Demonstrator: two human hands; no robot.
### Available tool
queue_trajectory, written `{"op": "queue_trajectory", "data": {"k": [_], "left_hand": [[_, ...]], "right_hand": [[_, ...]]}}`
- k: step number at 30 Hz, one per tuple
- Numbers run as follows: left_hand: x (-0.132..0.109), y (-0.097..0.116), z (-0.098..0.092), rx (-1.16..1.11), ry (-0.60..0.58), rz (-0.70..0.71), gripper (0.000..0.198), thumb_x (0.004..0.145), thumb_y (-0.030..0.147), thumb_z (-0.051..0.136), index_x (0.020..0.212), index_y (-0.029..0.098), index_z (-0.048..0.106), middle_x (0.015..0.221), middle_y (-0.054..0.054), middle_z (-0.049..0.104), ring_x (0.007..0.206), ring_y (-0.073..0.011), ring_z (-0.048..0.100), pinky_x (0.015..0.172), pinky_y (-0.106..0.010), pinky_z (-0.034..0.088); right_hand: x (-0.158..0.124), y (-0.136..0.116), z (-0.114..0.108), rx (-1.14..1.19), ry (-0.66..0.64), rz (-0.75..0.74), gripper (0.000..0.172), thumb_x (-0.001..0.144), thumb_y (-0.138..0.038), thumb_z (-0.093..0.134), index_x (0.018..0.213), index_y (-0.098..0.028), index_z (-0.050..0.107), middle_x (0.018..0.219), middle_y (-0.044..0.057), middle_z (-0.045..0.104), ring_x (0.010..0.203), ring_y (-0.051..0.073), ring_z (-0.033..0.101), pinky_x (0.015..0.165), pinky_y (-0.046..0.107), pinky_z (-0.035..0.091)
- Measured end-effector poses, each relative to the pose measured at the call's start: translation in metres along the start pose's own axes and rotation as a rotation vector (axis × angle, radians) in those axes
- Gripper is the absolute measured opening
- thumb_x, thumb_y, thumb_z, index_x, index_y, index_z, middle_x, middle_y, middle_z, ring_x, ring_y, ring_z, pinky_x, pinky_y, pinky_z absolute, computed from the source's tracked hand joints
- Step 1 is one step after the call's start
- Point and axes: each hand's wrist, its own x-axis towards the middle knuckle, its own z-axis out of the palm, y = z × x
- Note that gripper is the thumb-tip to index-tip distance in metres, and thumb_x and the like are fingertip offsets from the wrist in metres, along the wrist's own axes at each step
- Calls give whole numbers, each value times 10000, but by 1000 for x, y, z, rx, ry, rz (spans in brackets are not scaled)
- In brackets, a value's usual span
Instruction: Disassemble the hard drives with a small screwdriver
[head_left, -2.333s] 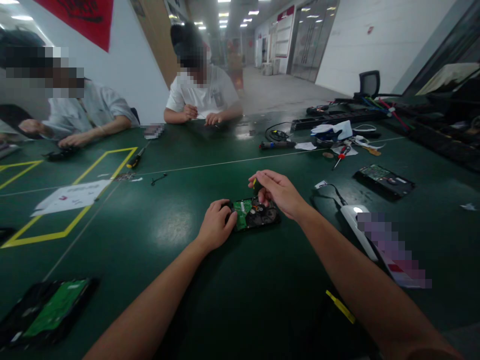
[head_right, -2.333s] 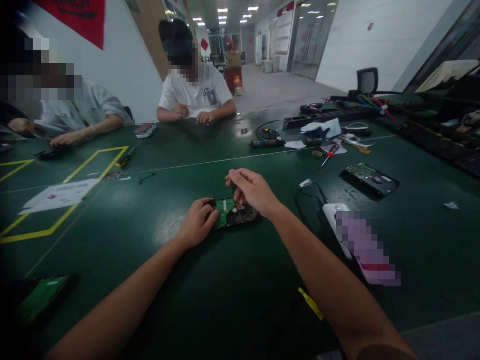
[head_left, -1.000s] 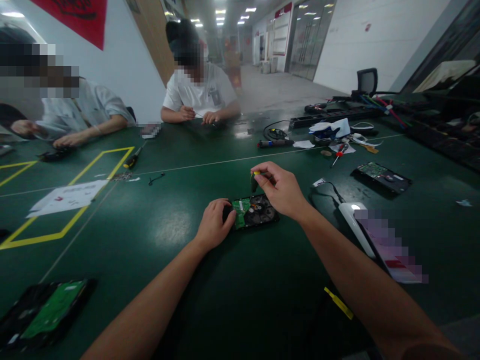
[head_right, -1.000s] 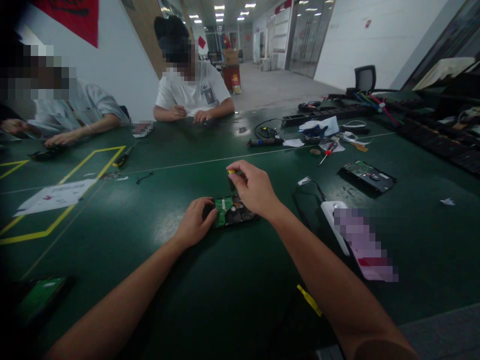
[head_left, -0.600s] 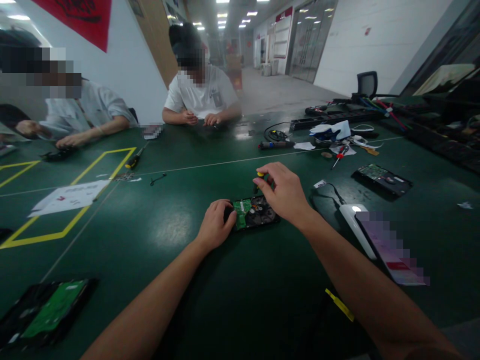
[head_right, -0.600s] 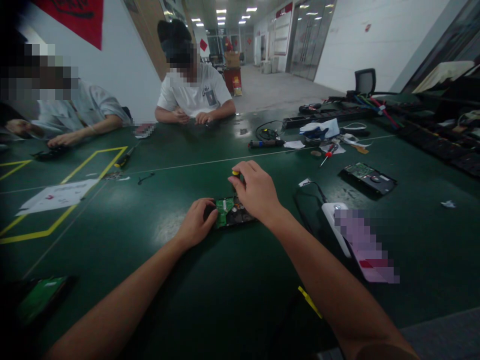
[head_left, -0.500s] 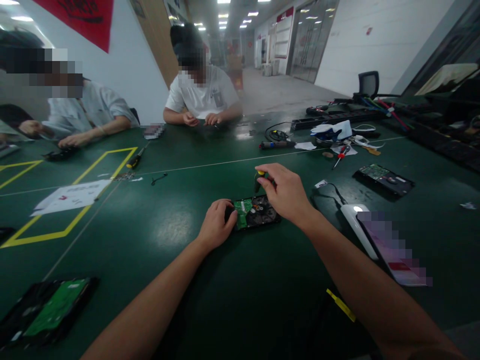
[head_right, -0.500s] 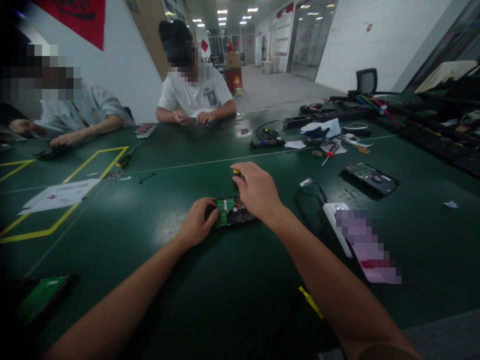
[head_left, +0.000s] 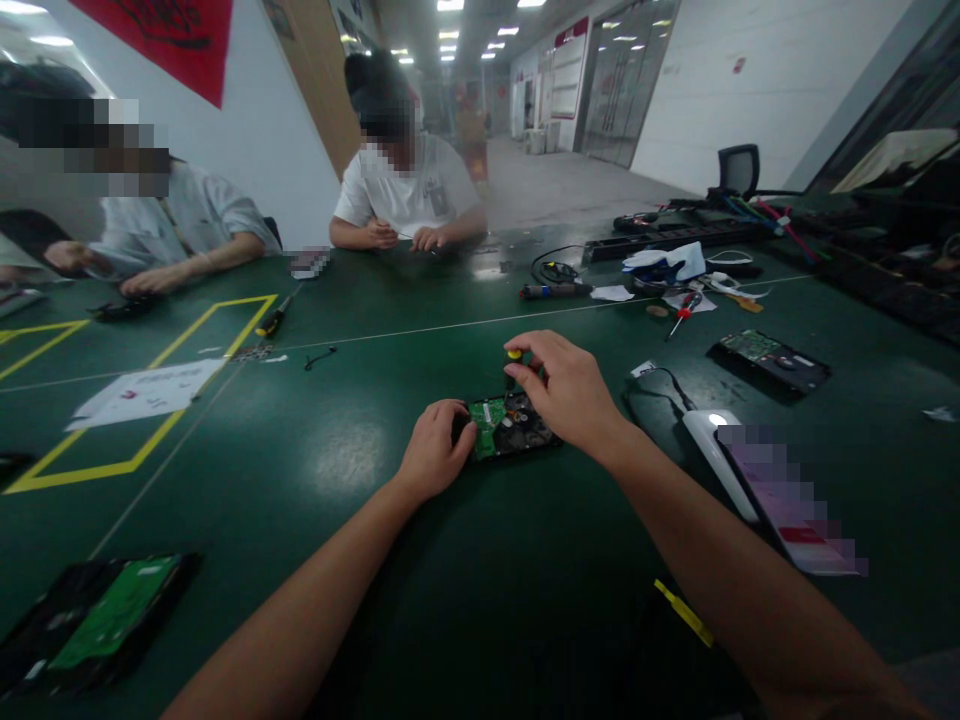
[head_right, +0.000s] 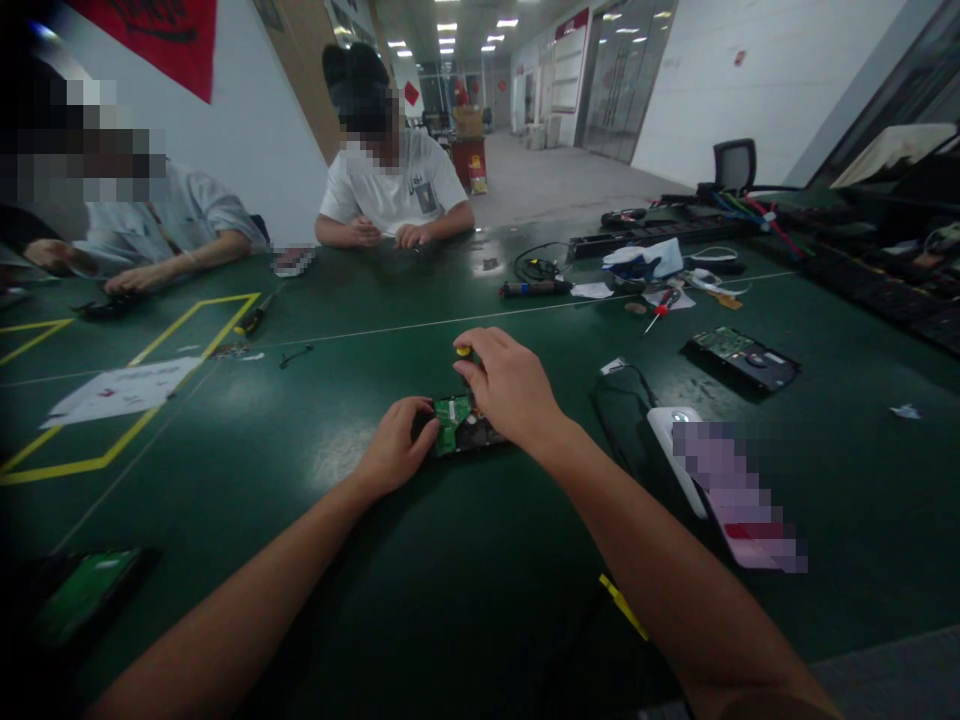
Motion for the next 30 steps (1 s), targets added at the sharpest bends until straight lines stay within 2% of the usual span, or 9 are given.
{"op": "queue_trajectory", "data": {"k": [16, 19, 24, 27, 30], "left_hand": [[1, 0, 0, 4, -11, -3, 178, 968, 335, 546, 1108, 226, 556, 1208, -102, 645, 1169, -272, 588, 1048, -471, 471], [1, 1, -1, 5, -13, -9, 176, 965, 328, 548, 1108, 226, 560, 1209, -104, 644, 1172, -275, 589, 1054, -474, 468], [0, 0, 0, 4, -10, -3, 177, 967, 333, 545, 1107, 226, 560, 1201, -102, 646, 1162, -280, 590, 1046, -478, 470], [0, -1, 1, 4, -5, 3, 189, 968, 335, 544, 1120, 225, 562, 1206, -101, 645, 1157, -277, 587, 1035, -472, 472], [-1, -2, 0, 4, -5, 1, 200, 961, 336, 556, 1125, 221, 566, 1199, -100, 647, 1154, -276, 585, 1027, -466, 474]], "right_hand": [[-1, -1, -2, -48, 20, -3, 133, 945, -218, 616, 1078, -233, 616, 1084, 72, 665, 921, 231, 614, 821, 375, 460], [-1, 1, 0, -87, 63, -2, 100, 937, -255, 648, 1024, -222, 612, 1054, 71, 655, 903, 226, 607, 816, 372, 460], [-1, 2, 1, -187, 96, 21, 174, 933, -371, 673, 944, -213, 601, 992, 75, 650, 870, 233, 603, 810, 383, 465], [-1, 2, 2, -166, 74, -14, 94, 956, -266, 620, 1038, -221, 618, 1063, 83, 671, 951, 246, 625, 859, 395, 477], [0, 2, 2, -111, 57, -28, 216, 944, -152, 576, 1142, -229, 607, 1134, 81, 688, 1014, 247, 643, 894, 398, 485]]}}
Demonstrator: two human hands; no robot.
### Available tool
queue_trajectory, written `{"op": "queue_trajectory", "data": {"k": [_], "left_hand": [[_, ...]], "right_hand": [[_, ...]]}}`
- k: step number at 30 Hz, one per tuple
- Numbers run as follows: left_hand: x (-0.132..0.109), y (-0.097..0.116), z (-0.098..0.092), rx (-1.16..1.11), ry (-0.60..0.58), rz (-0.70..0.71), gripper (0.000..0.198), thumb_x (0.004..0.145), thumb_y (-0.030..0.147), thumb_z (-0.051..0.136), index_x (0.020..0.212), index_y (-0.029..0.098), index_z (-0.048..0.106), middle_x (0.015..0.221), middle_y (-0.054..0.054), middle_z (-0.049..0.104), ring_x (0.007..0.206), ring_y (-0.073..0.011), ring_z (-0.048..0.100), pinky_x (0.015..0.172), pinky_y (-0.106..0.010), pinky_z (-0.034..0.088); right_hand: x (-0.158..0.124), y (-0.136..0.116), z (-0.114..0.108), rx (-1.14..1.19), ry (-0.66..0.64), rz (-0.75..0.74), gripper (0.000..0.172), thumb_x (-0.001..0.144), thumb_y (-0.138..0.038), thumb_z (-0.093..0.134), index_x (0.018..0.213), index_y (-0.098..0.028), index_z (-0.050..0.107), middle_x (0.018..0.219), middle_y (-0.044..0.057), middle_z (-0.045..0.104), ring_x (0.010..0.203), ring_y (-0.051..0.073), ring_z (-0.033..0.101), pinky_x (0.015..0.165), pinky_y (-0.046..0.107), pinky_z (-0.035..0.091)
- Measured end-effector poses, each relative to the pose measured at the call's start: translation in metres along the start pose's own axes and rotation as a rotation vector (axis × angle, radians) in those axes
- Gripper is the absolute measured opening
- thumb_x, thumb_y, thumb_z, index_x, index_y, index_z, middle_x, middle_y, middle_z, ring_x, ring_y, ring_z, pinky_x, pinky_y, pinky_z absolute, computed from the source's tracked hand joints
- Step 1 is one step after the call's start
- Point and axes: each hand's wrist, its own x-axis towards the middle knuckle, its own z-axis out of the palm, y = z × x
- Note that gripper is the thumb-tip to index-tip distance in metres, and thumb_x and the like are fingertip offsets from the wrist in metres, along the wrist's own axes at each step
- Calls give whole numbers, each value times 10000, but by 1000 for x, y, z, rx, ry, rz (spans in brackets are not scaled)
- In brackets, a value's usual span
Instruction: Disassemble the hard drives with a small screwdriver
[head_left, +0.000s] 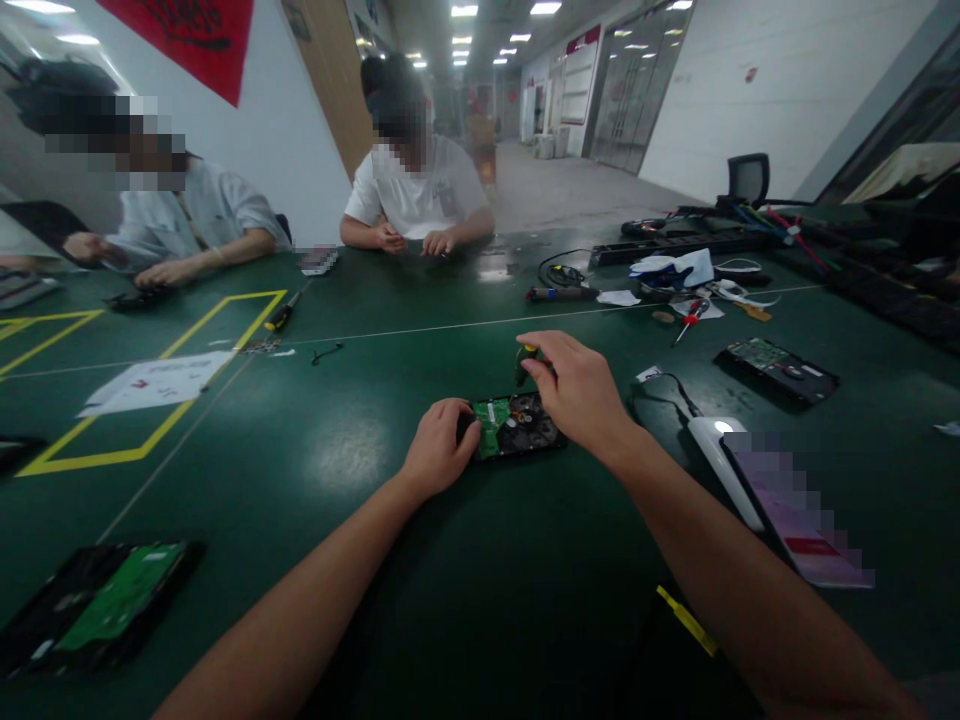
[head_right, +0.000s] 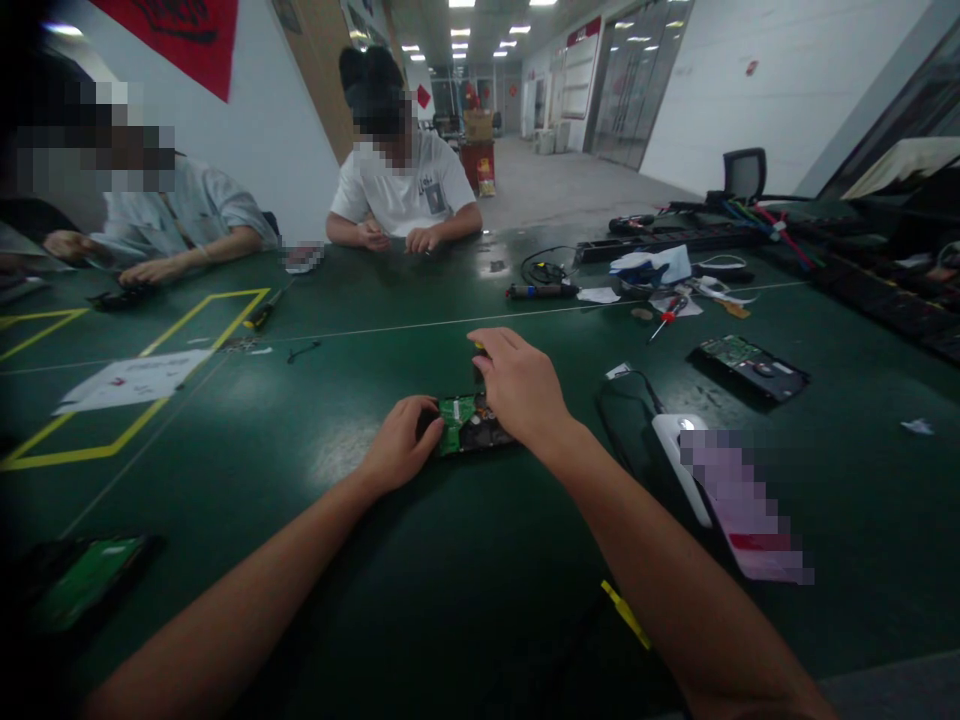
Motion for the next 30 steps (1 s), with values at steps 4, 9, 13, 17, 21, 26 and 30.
{"op": "queue_trajectory", "data": {"k": [4, 9, 13, 17, 21, 26, 30], "left_hand": [[0, 1, -1, 1, 0, -4, 199, 964, 333, 553, 1126, 216, 567, 1192, -101, 649, 1150, -274, 585, 1028, -465, 472], [1, 4, -3, 4, 3, 6, 191, 964, 329, 552, 1122, 223, 566, 1182, -100, 649, 1145, -276, 590, 1029, -468, 472], [1, 4, -3, 2, 9, 5, 182, 961, 317, 551, 1116, 223, 570, 1172, -99, 650, 1139, -276, 593, 1021, -466, 477], [1, 3, -2, 8, 12, 12, 186, 957, 312, 557, 1120, 223, 569, 1168, -98, 651, 1136, -276, 593, 1015, -462, 482], [1, 4, -3, 9, 3, 10, 175, 958, 314, 556, 1106, 221, 567, 1168, -100, 651, 1129, -276, 595, 1014, -467, 482], [1, 5, -4, 0, 3, 9, 174, 964, 317, 548, 1109, 222, 564, 1172, -102, 652, 1141, -278, 592, 1026, -471, 477], [1, 2, -2, 1, -4, 12, 187, 965, 333, 547, 1114, 222, 563, 1184, -103, 647, 1145, -278, 590, 1026, -474, 476]], "right_hand": [[-1, 2, 1, 12, -2, 19, 177, 942, -172, 599, 1111, -224, 609, 1081, 74, 693, 922, 232, 653, 847, 384, 491], [-2, 3, 1, 20, 6, -35, 151, 982, -269, 589, 1119, -235, 642, 1099, 80, 668, 988, 242, 636, 859, 388, 490], [-3, 2, 2, 9, 17, -45, 130, 989, -264, 563, 1095, -235, 632, 1094, 82, 652, 1010, 248, 624, 869, 392, 488], [-2, 2, 3, -49, 63, 13, 124, 954, -337, 627, 985, -220, 602, 1025, 85, 634, 930, 247, 612, 809, 383, 484], [0, 5, 2, -31, 37, 3, 102, 965, -287, 593, 1037, -216, 602, 1061, 87, 656, 911, 235, 618, 849, 395, 479], [0, 6, 0, 116, -57, 71, 202, 964, -267, 576, 1162, -235, 597, 1070, 67, 694, 846, 208, 654, 812, 380, 500], [-2, 9, 6, 328, -67, 232, 228, 959, -372, 599, 1144, -242, 569, 1056, 64, 697, 798, 191, 671, 733, 353, 529]]}}
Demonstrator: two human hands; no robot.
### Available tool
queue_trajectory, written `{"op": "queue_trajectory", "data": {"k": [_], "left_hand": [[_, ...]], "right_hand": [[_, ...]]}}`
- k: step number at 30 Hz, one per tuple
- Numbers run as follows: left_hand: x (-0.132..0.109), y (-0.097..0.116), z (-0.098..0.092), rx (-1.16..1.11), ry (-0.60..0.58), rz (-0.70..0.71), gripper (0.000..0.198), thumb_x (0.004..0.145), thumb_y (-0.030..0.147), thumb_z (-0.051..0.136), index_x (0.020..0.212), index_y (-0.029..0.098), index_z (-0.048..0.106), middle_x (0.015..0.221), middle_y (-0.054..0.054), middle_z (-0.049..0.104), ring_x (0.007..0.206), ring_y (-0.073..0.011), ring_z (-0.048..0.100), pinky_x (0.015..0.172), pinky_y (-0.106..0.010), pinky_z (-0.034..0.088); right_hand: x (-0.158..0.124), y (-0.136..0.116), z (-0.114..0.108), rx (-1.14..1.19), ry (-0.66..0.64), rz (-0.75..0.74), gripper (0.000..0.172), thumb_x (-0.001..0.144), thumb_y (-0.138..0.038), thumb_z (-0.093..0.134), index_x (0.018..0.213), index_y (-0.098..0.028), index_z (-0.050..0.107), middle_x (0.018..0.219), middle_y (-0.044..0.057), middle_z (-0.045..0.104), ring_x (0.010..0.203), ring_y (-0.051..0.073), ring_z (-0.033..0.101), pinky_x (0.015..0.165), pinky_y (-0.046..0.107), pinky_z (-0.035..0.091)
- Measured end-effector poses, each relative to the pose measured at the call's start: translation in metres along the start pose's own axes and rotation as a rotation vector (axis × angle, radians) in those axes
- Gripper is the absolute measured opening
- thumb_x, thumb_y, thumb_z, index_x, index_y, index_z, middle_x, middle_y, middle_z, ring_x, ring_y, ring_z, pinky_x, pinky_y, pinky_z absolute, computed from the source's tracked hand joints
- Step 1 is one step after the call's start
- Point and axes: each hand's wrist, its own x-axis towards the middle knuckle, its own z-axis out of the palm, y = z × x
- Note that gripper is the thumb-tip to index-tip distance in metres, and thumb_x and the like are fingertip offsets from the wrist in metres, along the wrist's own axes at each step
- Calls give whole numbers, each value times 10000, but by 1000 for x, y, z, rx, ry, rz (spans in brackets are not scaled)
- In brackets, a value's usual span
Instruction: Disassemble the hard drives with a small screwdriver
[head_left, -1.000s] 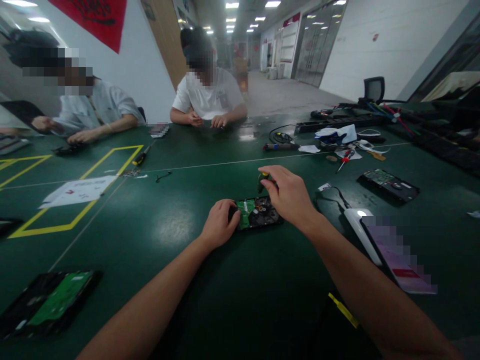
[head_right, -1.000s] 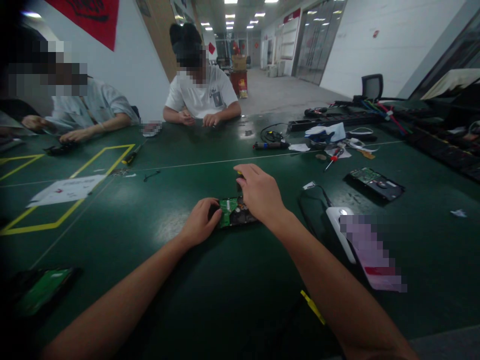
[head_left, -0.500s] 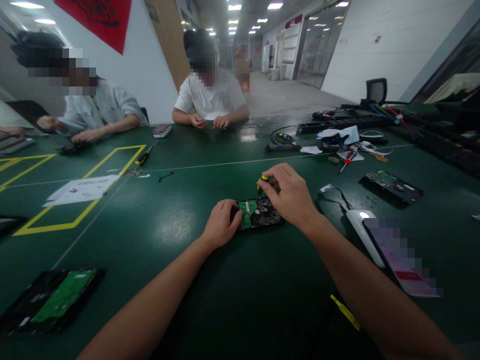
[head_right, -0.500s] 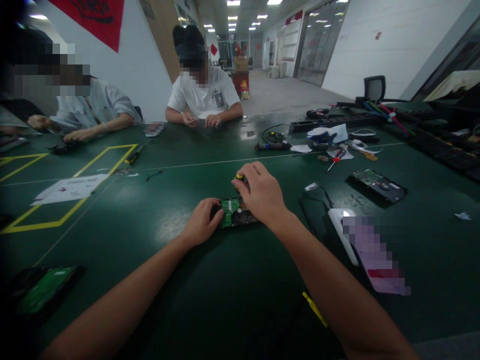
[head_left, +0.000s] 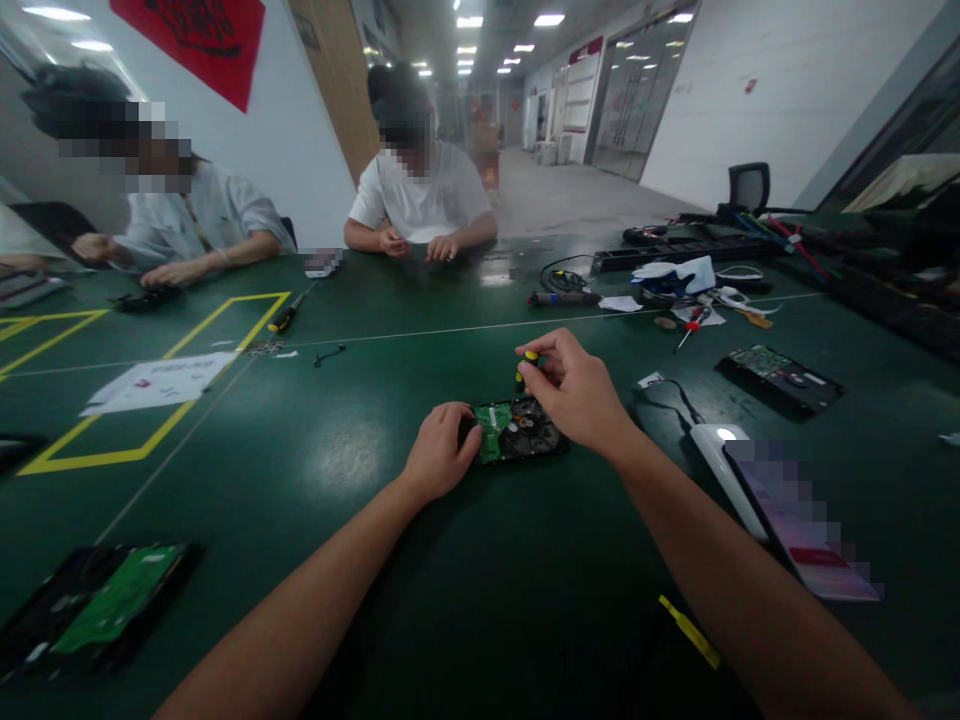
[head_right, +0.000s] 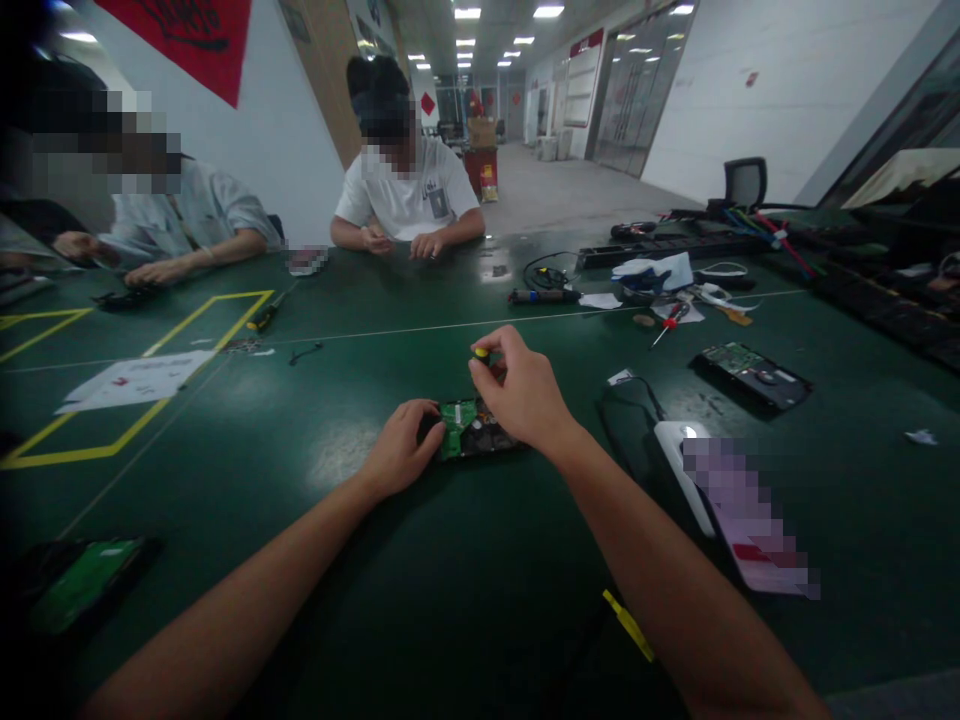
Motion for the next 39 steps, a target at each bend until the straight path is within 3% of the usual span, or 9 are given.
{"op": "queue_trajectory", "data": {"k": [5, 9, 13, 15, 19, 23, 28, 32, 39], "left_hand": [[0, 0, 0, 3, 8, -3, 187, 967, 332, 545, 1118, 224, 568, 1186, -100, 645, 1143, -270, 587, 1027, -466, 473], [0, 1, -1, 0, 3, -4, 193, 962, 333, 550, 1121, 224, 568, 1186, -102, 647, 1143, -272, 589, 1029, -470, 474], [0, 0, -1, -2, 8, 0, 194, 959, 334, 554, 1119, 226, 570, 1183, -99, 650, 1142, -275, 592, 1020, -468, 479], [0, -1, -1, 1, 8, 4, 188, 960, 332, 552, 1113, 224, 570, 1179, -97, 649, 1140, -272, 592, 1020, -464, 479], [0, -1, -1, 10, 4, 0, 187, 963, 331, 548, 1115, 224, 571, 1172, -99, 648, 1138, -274, 589, 1015, -463, 480], [0, 1, -1, 8, 0, -1, 186, 960, 328, 553, 1113, 222, 568, 1177, -99, 651, 1133, -273, 590, 1014, -462, 481], [0, 1, -1, 1, 9, -5, 190, 961, 322, 552, 1123, 224, 570, 1185, -100, 649, 1142, -273, 588, 1024, -466, 477], [0, 2, -2, 1, 1, -12, 191, 962, 325, 549, 1124, 226, 570, 1185, -101, 650, 1149, -278, 587, 1020, -470, 478], [0, 2, -2, -4, 1, -9, 183, 961, 331, 549, 1111, 229, 571, 1184, -101, 648, 1143, -276, 591, 1018, -469, 481]], "right_hand": [[4, 9, 6, 238, -22, 115, 285, 941, -451, 622, 1139, -249, 585, 1032, 45, 673, 625, 126, 646, 588, 299, 522], [8, 7, 7, 412, -56, 186, 273, 948, -463, 607, 1083, -228, 639, 868, 28, 669, 636, 146, 671, 562, 285, 514], [8, 2, 7, 592, -77, 273, 240, 958, -432, 575, 1032, -214, 640, 960, 52, 697, 667, 140, 687, 574, 276, 525], [8, 2, 6, 576, -77, 268, 237, 933, -437, 619, 1004, -212, 633, 1028, 53, 696, 642, 120, 662, 520, 252, 489], [8, 6, 4, 492, -46, 245, 269, 888, -454, 696, 1032, -231, 649, 887, 1, 658, 565, 88, 568, 452, 220, 402], [8, 6, 6, 495, -44, 242, 288, 863, -476, 730, 968, -216, 662, 839, -6, 639, 573, 82, 556, 472, 220, 395], [6, 1, 10, 650, -65, 320, 336, 833, -499, 751, 936, -206, 624, 1002, 53, 709, 655, 113, 629, 507, 237, 442], [8, 3, 8, 683, -53, 330, 293, 882, -487, 697, 963, -206, 669, 1096, 74, 722, 669, 104, 606, 545, 246, 455], [9, 1, 3, 638, -84, 359, 277, 899, -457, 646, 1013, -225, 746, 1092, 67, 732, 579, 87, 459, 438, 233, 270]]}}
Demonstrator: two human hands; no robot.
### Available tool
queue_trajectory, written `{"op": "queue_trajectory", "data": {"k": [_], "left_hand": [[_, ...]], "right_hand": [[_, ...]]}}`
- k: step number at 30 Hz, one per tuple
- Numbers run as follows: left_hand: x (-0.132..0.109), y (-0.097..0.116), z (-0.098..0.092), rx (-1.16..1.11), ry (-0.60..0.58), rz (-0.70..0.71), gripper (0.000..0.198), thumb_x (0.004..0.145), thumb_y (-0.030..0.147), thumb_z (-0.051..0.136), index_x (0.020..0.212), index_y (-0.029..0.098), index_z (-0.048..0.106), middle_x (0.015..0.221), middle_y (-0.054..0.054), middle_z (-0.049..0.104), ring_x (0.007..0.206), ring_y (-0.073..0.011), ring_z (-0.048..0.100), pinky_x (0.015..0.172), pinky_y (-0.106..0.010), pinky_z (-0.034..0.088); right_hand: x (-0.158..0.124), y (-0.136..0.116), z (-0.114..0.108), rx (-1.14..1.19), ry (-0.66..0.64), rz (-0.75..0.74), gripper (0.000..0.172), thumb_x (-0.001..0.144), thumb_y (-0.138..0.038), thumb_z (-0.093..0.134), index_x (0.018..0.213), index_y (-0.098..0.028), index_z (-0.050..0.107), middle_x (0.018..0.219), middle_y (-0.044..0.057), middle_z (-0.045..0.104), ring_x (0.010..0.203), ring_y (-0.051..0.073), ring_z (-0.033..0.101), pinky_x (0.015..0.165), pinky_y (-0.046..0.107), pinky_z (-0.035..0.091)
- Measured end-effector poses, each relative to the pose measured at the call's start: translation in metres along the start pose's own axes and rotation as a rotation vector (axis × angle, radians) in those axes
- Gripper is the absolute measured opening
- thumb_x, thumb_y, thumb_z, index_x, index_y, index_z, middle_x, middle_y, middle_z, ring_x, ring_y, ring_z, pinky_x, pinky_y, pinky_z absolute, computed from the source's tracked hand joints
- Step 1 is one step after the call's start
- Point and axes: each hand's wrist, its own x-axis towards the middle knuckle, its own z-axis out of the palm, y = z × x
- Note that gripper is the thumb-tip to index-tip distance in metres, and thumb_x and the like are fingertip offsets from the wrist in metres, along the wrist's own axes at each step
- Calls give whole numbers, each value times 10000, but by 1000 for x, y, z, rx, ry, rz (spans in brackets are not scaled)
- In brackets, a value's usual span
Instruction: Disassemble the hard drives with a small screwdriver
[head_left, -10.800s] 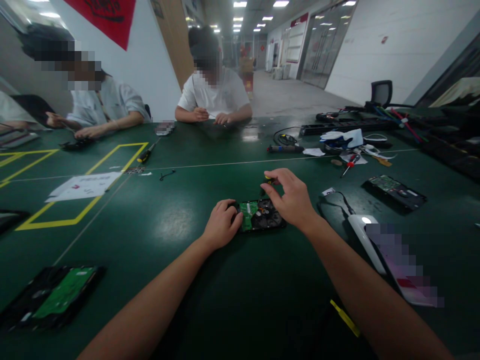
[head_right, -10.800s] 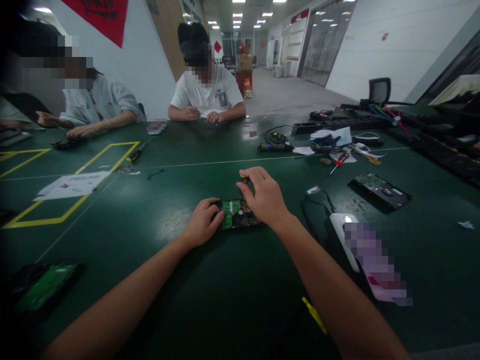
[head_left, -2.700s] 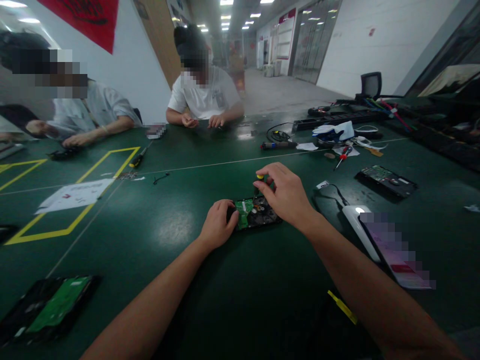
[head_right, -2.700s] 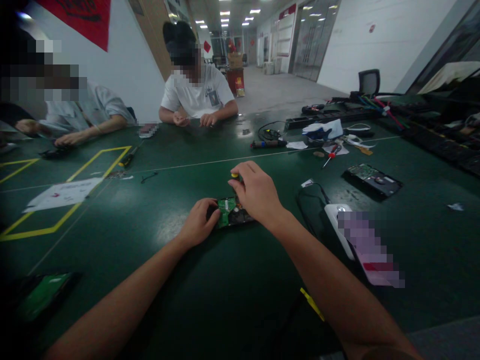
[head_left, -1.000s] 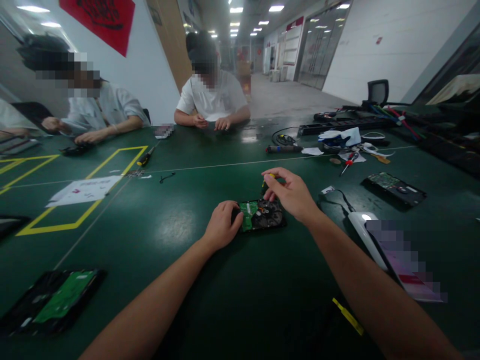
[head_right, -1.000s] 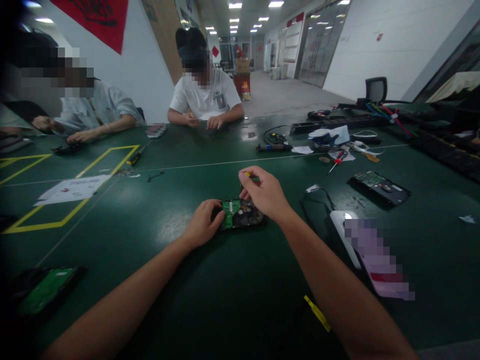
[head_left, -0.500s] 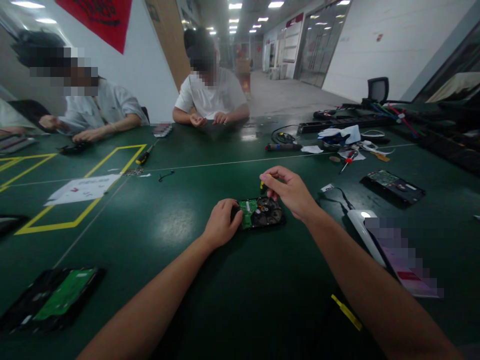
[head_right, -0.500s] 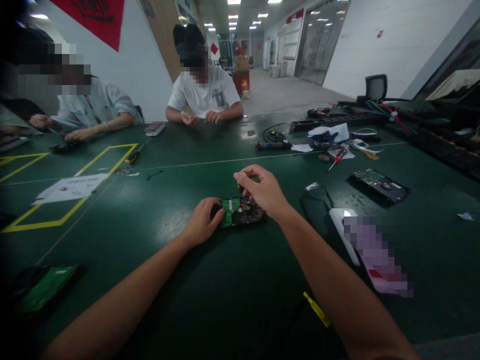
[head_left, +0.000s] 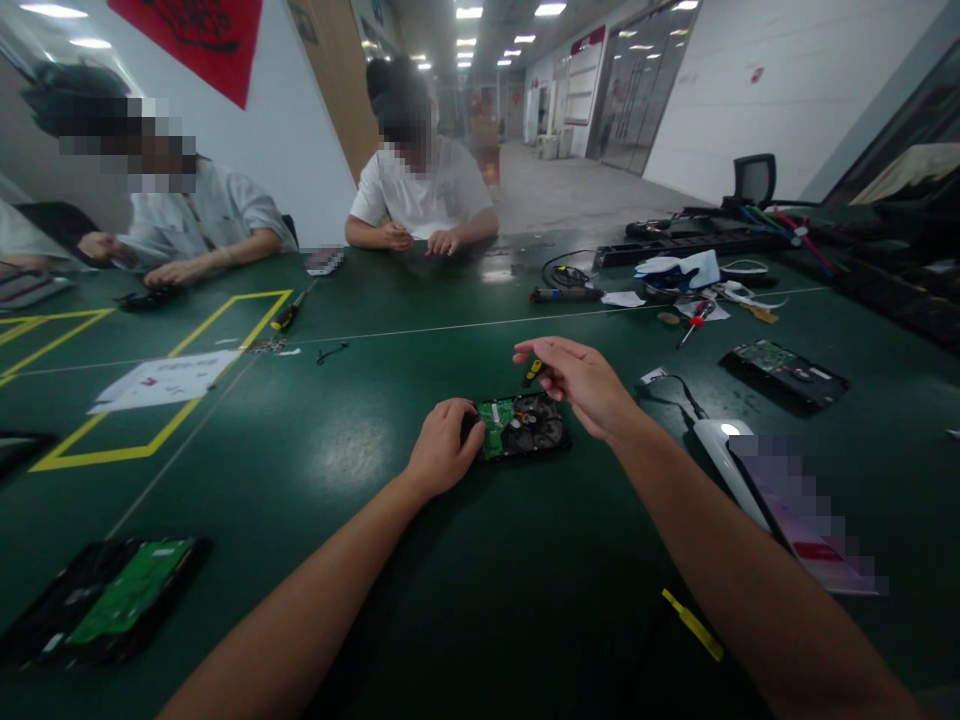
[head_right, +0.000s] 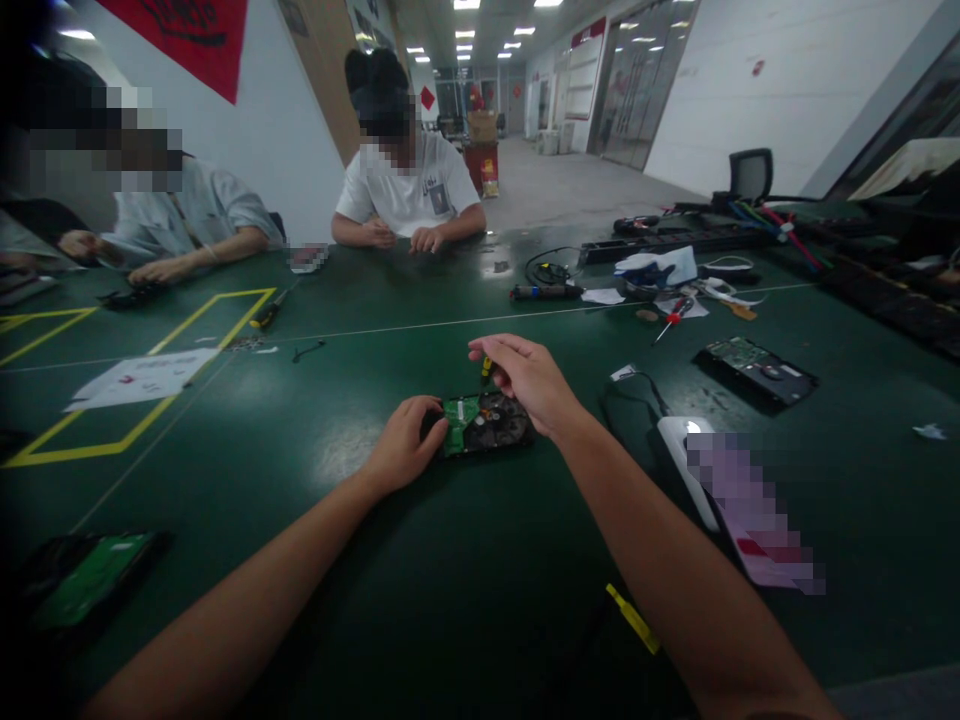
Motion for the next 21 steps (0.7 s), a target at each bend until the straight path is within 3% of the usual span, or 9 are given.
{"op": "queue_trajectory", "data": {"k": [3, 8, 12, 17, 21], "left_hand": [[0, -1, 1, 3, 3, -2, 191, 957, 332, 553, 1118, 231, 573, 1185, -99, 649, 1148, -277, 590, 1020, -472, 480], [0, -2, 2, 5, -2, 2, 183, 960, 326, 548, 1114, 230, 572, 1184, -100, 650, 1152, -278, 588, 1026, -473, 477], [0, -2, 2, 10, -1, 2, 186, 956, 327, 554, 1112, 229, 575, 1182, -100, 649, 1147, -279, 590, 1020, -474, 482], [0, -1, 1, -3, 2, 3, 178, 958, 327, 549, 1107, 231, 569, 1182, -99, 649, 1147, -277, 592, 1027, -476, 479], [0, 1, 0, -4, 1, -3, 173, 963, 331, 546, 1103, 233, 568, 1174, -99, 652, 1143, -277, 592, 1023, -473, 479]], "right_hand": [[0, 1, 1, 0, 18, -2, 255, 860, -454, 706, 919, -206, 714, 958, 50, 718, 572, 82, 455, 444, 226, 277], [1, 6, 2, 60, 61, 3, 368, 786, -502, 801, 905, -212, 608, 767, -17, 605, 542, 80, 489, 432, 215, 315], [3, 9, 1, 60, 73, -37, 407, 780, -530, 799, 962, -227, 597, 851, -2, 639, 560, 88, 529, 425, 219, 337], [2, 7, 0, 20, 18, -56, 347, 875, -525, 683, 1039, -220, 685, 1108, 79, 698, 681, 123, 610, 532, 265, 456], [0, 3, 0, 20, -12, -20, 276, 921, -443, 612, 1037, -219, 725, 1094, 79, 721, 644, 115, 567, 525, 270, 424]]}}
